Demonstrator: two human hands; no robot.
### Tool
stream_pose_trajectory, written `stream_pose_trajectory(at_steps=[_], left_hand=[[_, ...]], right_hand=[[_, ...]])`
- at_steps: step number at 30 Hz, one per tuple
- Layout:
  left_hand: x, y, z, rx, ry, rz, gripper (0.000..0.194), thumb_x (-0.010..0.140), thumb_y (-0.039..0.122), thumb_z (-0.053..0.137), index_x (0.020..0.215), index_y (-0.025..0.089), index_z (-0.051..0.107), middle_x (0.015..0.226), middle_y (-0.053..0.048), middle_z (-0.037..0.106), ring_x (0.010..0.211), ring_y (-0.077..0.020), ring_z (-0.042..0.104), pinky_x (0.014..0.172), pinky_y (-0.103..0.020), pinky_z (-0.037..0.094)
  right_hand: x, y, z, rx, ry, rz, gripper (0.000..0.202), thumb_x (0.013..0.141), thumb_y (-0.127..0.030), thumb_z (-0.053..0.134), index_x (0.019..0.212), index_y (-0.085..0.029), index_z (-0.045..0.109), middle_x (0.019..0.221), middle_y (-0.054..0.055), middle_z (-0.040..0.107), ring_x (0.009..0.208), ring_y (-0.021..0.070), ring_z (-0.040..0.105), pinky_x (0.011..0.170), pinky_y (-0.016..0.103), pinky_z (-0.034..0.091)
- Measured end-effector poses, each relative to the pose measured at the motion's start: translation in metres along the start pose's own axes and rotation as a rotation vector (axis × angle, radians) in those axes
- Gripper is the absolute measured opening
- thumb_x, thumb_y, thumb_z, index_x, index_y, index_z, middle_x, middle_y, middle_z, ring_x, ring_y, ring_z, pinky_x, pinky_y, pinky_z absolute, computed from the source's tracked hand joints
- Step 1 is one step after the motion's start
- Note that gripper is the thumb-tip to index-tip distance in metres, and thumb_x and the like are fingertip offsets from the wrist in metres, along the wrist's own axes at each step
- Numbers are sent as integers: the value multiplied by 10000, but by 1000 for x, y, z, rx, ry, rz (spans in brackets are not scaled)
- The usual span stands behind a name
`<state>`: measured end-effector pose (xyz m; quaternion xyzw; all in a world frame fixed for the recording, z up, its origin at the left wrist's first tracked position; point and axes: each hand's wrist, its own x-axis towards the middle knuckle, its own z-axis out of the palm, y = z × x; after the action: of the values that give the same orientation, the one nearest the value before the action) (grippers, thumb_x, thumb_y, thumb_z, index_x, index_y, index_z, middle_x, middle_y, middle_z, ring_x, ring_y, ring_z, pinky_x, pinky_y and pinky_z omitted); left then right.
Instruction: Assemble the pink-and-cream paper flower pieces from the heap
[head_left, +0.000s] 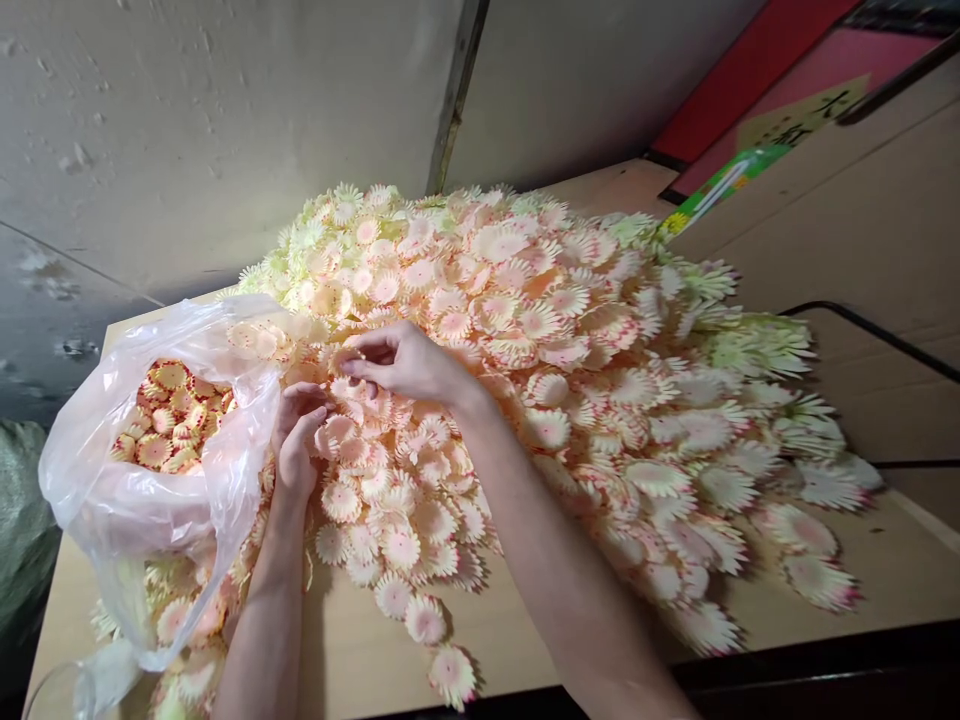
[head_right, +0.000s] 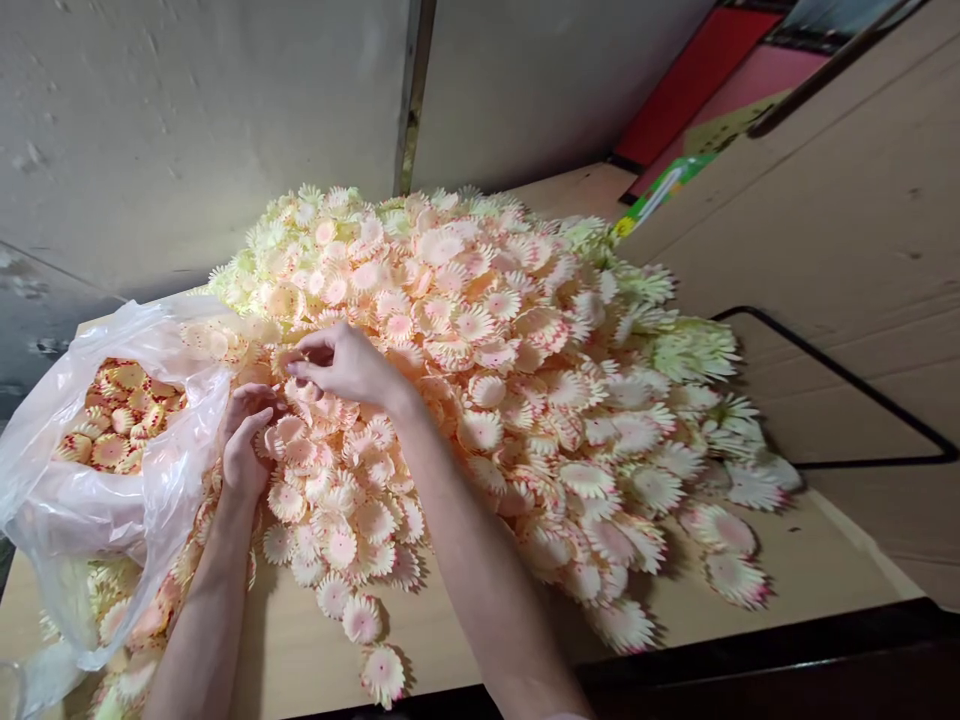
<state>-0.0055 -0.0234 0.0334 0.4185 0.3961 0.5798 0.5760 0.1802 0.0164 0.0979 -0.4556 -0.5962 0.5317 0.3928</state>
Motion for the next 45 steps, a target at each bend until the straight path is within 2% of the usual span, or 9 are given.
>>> stream_pose_trajectory(at_steps=[5,9,13,18,24,26,30,36,45], left_hand=[[-1,3,1,28,48,3,163,854,346,677,957,220,666,941,-14,648,808,-134,640,802,-260,530],[-1,-1,1,35,21,21,231,837,399,729,985,231,674,978,-15,664,854,-134,656,813,-252,541],[1,-7,0,52,25,56,248,800,397,775,946,212,698,928,-18,699,878,-134,665,837,-242,540],[3,-11,0,35,36,77,314,707,390,853,915,199,715,927,-20,724,880,-138,673,860,-259,544],[2,-6,1,36,41,54,213,788,314,799,936,219,680,912,10,688,847,-107,663,816,-220,531],[1,-6,1,39,45,40,208,797,305,790,946,223,671,916,11,680,830,-106,660,804,-221,531],[0,-5,0,27,58,35,201,828,364,754,951,228,671,912,8,673,820,-112,659,795,-225,534],[0,-5,0,39,26,57,207,838,394,739,949,230,677,916,4,683,843,-122,663,810,-237,535],[2,-8,-2,54,4,82,295,693,361,866,879,201,701,875,-7,712,835,-140,670,819,-261,532]], right_hand=[[-4,-7,6,-172,-68,-19,357,836,-360,666,560,-152,577,510,-9,544,483,91,502,501,242,374],[-2,-9,12,-309,-61,-85,454,828,-374,653,485,-175,434,480,-58,348,480,65,323,492,264,218],[0,-9,21,-361,-53,-141,549,832,-376,642,477,-198,264,507,-74,205,502,59,220,516,276,182],[0,-6,24,-326,-71,-124,559,835,-428,648,483,-192,283,517,-71,219,514,62,241,521,271,191],[3,0,16,-243,-141,-130,300,818,-345,661,603,-145,600,570,-33,453,567,88,391,552,257,282],[4,1,14,-216,-140,-140,233,805,-311,668,651,-137,641,601,-16,508,585,96,429,559,254,302],[3,1,15,-253,-68,-142,323,824,-326,657,571,-141,579,547,-37,420,542,82,357,526,257,250],[2,-3,19,-347,-53,-155,530,821,-367,676,484,-189,309,516,-78,215,513,60,228,518,280,158],[1,-4,22,-331,-131,-98,652,805,-645,636,490,-194,285,508,-73,229,511,63,233,517,272,165]])
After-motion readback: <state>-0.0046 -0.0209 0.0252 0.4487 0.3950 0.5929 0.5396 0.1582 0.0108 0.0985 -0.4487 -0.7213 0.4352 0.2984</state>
